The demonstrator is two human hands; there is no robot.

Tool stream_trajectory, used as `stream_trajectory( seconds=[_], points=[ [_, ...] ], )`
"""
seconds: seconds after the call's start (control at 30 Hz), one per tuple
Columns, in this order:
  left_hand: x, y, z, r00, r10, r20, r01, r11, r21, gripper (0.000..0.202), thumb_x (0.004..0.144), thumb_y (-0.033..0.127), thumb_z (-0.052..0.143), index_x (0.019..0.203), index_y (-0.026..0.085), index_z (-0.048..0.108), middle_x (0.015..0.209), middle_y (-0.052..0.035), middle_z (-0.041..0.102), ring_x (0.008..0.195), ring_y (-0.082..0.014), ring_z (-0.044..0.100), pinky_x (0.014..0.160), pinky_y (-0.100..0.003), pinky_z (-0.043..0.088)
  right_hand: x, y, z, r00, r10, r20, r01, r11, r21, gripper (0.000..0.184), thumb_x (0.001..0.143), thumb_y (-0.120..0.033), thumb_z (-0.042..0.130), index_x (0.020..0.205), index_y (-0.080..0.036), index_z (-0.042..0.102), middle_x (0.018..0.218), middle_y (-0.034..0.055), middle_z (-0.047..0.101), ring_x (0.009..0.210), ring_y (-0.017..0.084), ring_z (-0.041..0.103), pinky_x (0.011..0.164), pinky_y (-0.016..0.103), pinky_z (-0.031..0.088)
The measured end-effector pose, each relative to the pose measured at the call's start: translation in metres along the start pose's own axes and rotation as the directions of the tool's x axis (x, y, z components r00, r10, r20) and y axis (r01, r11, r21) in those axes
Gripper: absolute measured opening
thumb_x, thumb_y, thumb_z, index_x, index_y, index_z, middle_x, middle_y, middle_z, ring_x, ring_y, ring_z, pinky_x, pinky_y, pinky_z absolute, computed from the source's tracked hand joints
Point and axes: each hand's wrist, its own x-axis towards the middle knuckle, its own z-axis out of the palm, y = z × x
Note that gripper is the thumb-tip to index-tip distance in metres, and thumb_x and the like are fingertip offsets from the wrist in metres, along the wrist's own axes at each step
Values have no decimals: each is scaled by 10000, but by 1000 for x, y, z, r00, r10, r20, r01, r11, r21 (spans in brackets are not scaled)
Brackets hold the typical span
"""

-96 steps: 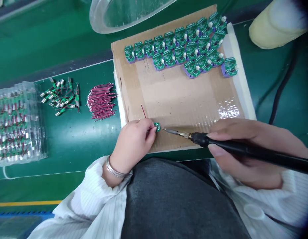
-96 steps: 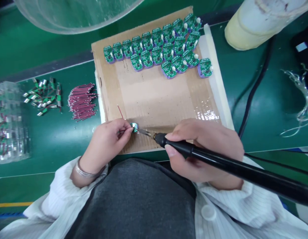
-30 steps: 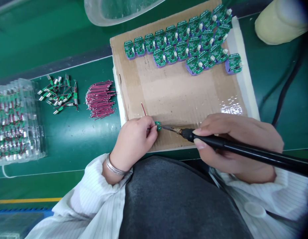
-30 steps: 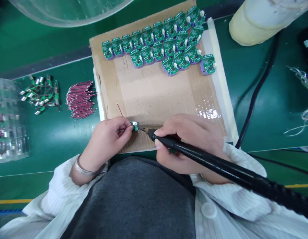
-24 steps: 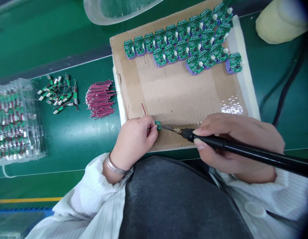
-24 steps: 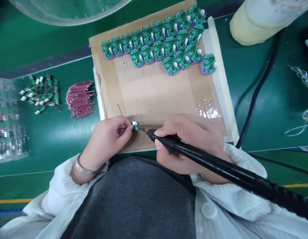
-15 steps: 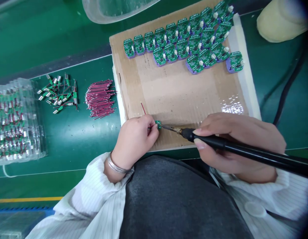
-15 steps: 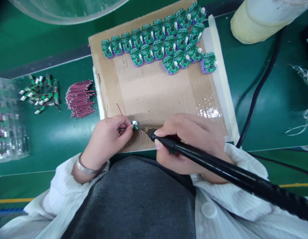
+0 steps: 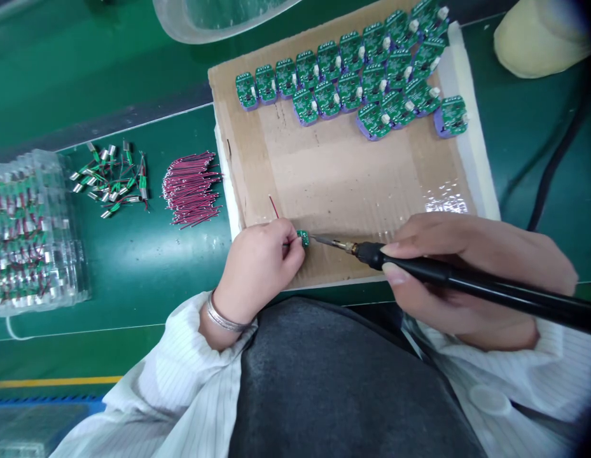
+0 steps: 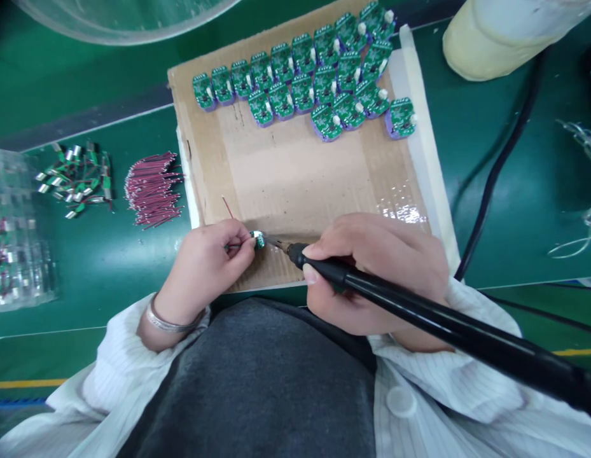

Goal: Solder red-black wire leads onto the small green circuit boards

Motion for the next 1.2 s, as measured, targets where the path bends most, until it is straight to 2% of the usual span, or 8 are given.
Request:
stream_trajectory(
  seconds=[0.53, 0.83, 1.03, 1.2],
  points=[
    [-3, 4, -3, 999, 31, 34, -34, 995, 93, 139, 886, 217, 500, 784, 170, 582, 611, 3, 579, 544, -131, 518, 544, -250, 341, -3, 1, -1, 1000, -28, -7, 27, 999, -30, 150, 761, -166, 626, 895, -215, 579, 771, 74, 713, 680, 201, 712, 550, 296, 579],
    [-5, 4, -3, 999, 26, 29, -27, 999, 36, 90, 896, 205, 496, 832, 178, 553, 618, 19, 562, 529, -121, 495, 535, -243, 332, -5, -6, 1, 998, 51, -49, -52, 998, -32, 142, 773, -152, 601, 884, -232, 563, 765, 72, 709, 701, 217, 711, 584, 331, 586],
    [-5, 3, -4, 998, 44, 35, -46, 997, 56, 69, 920, 199, 469, 896, 182, 532, 629, 23, 552, 536, -128, 489, 541, -249, 326, -6, 2, -2, 1000, -10, 9, 10, 1000, 13, 170, 767, -164, 621, 915, -228, 569, 786, 63, 710, 704, 207, 712, 563, 316, 584],
    [-5, 3, -6, 996, 73, 56, -78, 993, 92, 72, 920, 203, 475, 887, 190, 538, 630, 22, 558, 562, -138, 504, 551, -255, 327, -6, 2, -2, 1000, 17, 5, -17, 1000, 3, 172, 767, -172, 614, 913, -251, 568, 796, 43, 710, 696, 200, 709, 545, 315, 576]
  ],
)
